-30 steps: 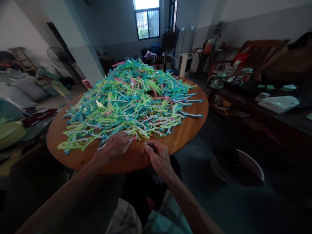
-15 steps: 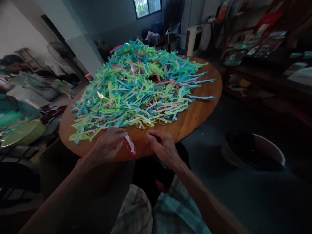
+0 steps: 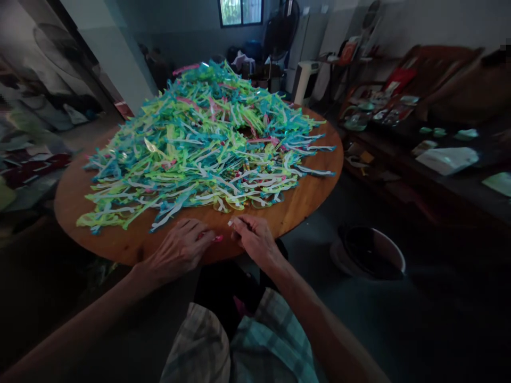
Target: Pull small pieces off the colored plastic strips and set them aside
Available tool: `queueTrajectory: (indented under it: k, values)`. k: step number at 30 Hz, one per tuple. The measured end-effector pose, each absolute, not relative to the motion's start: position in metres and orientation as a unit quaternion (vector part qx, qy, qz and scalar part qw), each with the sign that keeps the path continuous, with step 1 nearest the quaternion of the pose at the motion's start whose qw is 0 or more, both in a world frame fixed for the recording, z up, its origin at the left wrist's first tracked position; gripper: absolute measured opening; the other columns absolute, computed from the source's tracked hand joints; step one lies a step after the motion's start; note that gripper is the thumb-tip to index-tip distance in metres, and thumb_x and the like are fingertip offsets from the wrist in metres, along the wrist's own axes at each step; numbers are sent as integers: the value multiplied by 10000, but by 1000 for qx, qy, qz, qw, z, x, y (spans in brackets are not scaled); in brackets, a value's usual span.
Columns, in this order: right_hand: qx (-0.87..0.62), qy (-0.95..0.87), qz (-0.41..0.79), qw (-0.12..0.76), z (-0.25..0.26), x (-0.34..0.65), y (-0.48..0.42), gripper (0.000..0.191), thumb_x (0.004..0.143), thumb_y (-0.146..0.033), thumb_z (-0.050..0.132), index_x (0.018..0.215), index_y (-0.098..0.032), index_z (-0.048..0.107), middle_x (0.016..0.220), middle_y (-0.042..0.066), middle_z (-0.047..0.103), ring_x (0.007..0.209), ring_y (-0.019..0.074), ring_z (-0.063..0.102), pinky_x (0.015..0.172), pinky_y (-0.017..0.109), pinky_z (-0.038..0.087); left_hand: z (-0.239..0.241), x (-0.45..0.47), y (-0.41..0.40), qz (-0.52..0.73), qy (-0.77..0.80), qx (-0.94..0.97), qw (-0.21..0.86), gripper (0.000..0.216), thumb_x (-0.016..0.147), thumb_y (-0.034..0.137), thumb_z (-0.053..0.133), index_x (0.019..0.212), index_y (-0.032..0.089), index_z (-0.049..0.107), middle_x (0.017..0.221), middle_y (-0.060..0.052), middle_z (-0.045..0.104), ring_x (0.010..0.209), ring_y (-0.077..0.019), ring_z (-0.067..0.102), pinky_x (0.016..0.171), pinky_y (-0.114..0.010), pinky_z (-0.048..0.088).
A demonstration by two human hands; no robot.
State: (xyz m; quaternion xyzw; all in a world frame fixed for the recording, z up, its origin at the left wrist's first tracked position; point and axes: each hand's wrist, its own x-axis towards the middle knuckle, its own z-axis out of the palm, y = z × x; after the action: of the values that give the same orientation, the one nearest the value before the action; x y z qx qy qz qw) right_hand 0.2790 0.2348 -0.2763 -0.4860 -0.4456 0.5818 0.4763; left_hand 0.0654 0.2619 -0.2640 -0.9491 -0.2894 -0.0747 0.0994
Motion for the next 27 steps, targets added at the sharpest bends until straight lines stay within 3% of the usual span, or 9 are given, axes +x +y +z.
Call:
queueTrajectory:
  k: [8, 13, 19, 27]
  values:
    - [-490, -433, 595, 467, -278, 277, 242, 385, 808, -529, 696, 702, -170, 606, 609, -27, 515, 447, 55, 316, 412, 226, 166, -268, 72, 263, -124, -345, -930, 8, 244, 1012, 179, 396, 1028, 181, 640, 873, -51, 619, 780, -172, 539, 697, -313, 391]
    - [-493, -451, 588, 456, -275, 274, 240, 377, 825, -512, 693, 705, -162, 620, 617, -24, 521, 455, 52, 323, 426, 226, 174, -269, 73, 263, -116, -354, -928, 6, 269, 1029, 233, 385, 1037, 202, 652, 859, -42, 597, 709, -164, 503, 614, -311, 315]
    - [-494, -511, 557, 430, -284, 277, 238, 385, 903, -519, 627, 753, -165, 650, 638, -15, 505, 541, 83, 365, 484, 232, 232, -273, 76, 265, -103, -366, -925, 13, 283, 1030, 271, 404, 961, 195, 668, 838, -46, 607, 711, -168, 506, 632, -315, 320]
    - [-496, -560, 510, 423, -282, 276, 235, 415, 909, -536, 607, 693, -181, 614, 639, -7, 499, 589, 112, 395, 508, 244, 275, -264, 75, 263, -62, -364, -929, 13, 260, 1021, 278, 428, 897, 188, 639, 833, -36, 609, 691, -157, 505, 603, -319, 292]
